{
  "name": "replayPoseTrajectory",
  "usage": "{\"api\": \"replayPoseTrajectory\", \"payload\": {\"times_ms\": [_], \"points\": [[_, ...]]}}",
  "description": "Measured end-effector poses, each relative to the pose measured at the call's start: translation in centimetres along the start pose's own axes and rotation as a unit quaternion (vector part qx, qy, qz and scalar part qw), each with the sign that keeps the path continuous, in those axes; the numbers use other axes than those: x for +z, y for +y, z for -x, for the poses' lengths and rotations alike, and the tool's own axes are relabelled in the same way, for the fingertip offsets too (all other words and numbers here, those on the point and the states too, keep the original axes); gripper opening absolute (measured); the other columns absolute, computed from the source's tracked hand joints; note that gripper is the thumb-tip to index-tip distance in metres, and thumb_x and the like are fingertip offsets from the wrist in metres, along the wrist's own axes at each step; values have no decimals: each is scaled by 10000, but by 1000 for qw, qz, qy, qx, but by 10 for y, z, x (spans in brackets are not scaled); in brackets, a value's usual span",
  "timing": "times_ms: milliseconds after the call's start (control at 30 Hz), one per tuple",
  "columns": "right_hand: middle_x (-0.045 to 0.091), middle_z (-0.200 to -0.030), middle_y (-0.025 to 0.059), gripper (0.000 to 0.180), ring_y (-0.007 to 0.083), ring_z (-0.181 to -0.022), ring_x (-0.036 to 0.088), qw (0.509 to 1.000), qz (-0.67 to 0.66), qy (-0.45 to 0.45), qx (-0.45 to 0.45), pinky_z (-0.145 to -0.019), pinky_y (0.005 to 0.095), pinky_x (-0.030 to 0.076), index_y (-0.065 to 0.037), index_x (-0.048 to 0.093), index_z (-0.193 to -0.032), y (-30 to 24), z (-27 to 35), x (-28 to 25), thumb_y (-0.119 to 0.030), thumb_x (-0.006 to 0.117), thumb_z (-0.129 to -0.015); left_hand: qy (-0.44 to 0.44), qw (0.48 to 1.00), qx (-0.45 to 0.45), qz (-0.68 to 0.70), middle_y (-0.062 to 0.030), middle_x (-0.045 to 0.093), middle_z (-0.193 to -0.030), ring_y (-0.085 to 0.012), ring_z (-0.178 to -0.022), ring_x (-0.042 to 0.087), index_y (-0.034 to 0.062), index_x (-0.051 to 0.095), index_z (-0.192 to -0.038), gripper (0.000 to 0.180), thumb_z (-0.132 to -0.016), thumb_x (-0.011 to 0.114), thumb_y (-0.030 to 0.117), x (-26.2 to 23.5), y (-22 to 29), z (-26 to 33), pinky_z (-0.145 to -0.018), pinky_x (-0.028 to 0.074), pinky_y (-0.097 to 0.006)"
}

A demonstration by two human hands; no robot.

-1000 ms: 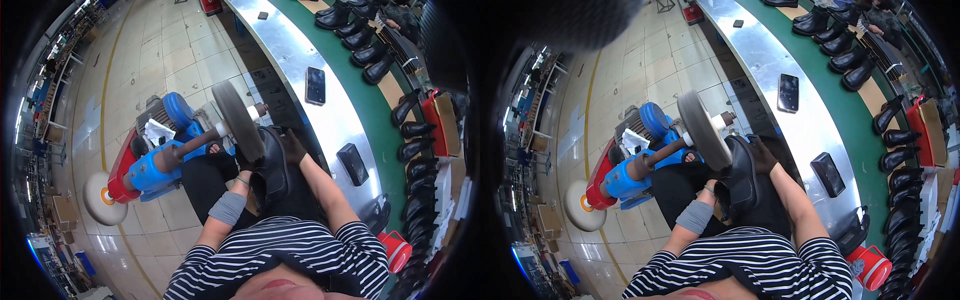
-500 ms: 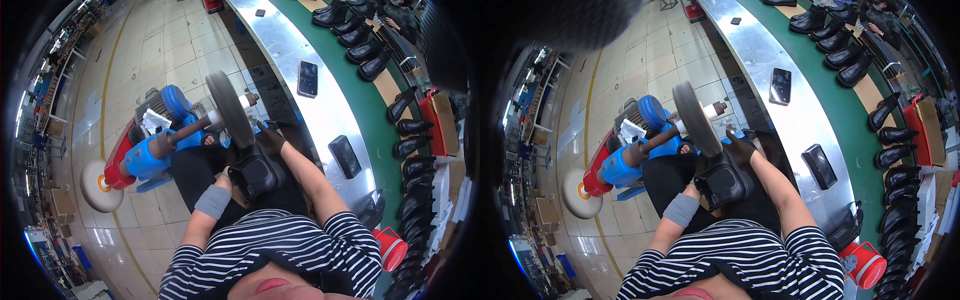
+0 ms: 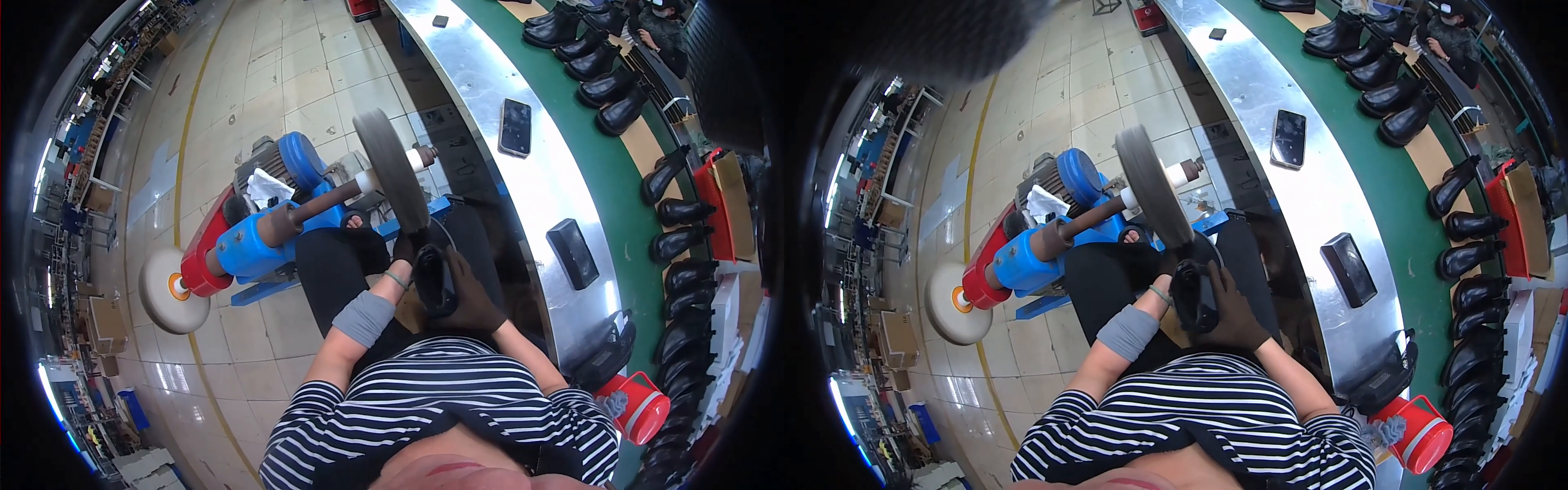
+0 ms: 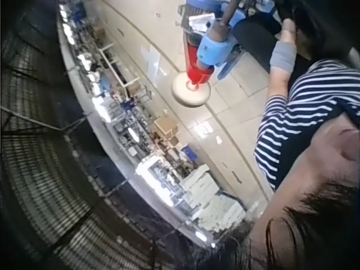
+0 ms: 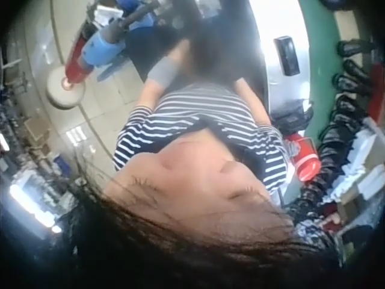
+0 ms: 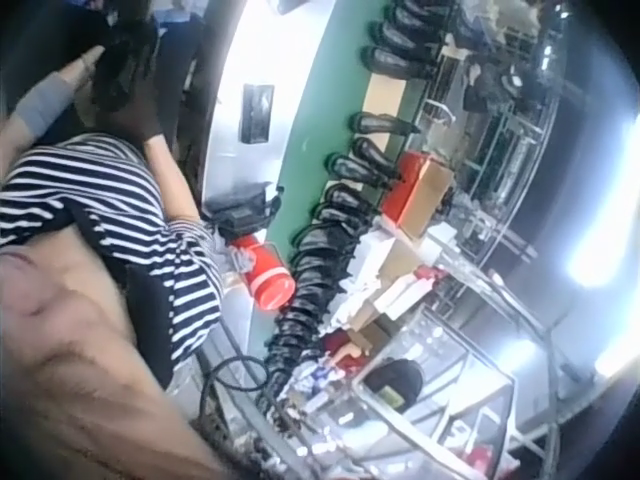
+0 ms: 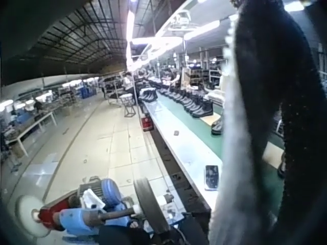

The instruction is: Polish and finish the edges and soles of black leather boots using a rotating grinding and polishing machine.

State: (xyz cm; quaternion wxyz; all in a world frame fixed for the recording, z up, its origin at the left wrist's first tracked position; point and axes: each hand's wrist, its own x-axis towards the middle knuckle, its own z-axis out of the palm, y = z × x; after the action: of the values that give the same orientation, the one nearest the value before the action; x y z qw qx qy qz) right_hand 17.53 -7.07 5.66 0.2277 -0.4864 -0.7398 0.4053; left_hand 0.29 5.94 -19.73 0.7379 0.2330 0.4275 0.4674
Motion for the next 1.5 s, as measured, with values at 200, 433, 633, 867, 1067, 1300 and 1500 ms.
{"api": "replayPoseTrajectory", "payload": {"times_ms": [200,433,633,867,1067,1300,1500], "points": [[580,-1162,149,601,277,-1061,580,801,-569,95,162,-935,389,457,-13,473,-1261,66,-14,9,-213,670,-729,-115,963,36,243,-125,611,-1145,-296,-1087,554,57,583,-1152,460,-944,391,420,46,45,20,-960,430,-393],[644,-1025,106,418,218,-955,621,647,-735,35,200,-898,362,478,-2,559,-1146,63,-22,21,-213,609,-789,-126,965,106,205,-136,621,-1106,-313,-1008,593,61,580,-1139,410,-944,388,366,50,70,18,-908,464,-446],[524,-1261,138,696,280,-1121,544,936,-330,75,97,-941,380,446,-53,405,-1365,22,27,-20,-218,671,-744,-98,898,-112,413,-129,636,-1076,-313,-998,601,60,594,-1129,416,-940,411,382,90,92,69,-933,456,-447],[374,-1364,251,998,416,-1133,496,953,291,-71,-40,-907,485,425,-184,322,-1440,-43,-19,-61,-319,770,-558,6,951,-55,304,-132,584,-1212,-298,-1108,556,63,546,-1230,497,-933,414,439,20,32,21,-975,421,-381],[366,-1373,248,963,435,-1136,485,961,233,-137,-66,-889,531,406,-187,325,-1439,0,-75,-38,-364,759,-598,-25,918,-42,394,-124,578,-1232,-272,-1134,543,74,555,-1223,477,-901,457,413,-44,35,-33,-996,383,-359],[402,-1349,225,906,376,-1206,468,988,73,-66,-118,-971,469,402,-162,376,-1414,14,-24,-79,-342,779,-623,-56,944,28,324,-116,594,-1202,-249,-1110,559,67,568,-1205,443,-888,487,366,-35,2,-12,-974,395,-346],[623,-1118,111,506,218,-1035,596,966,-233,101,56,-926,353,463,-28,601,-1182,50,22,-120,-118,715,-697,-117,972,186,-88,-109,654,-1075,-234,-987,634,23,588,-1169,372,-914,488,275,16,48,85,-867,506,-355]]}}
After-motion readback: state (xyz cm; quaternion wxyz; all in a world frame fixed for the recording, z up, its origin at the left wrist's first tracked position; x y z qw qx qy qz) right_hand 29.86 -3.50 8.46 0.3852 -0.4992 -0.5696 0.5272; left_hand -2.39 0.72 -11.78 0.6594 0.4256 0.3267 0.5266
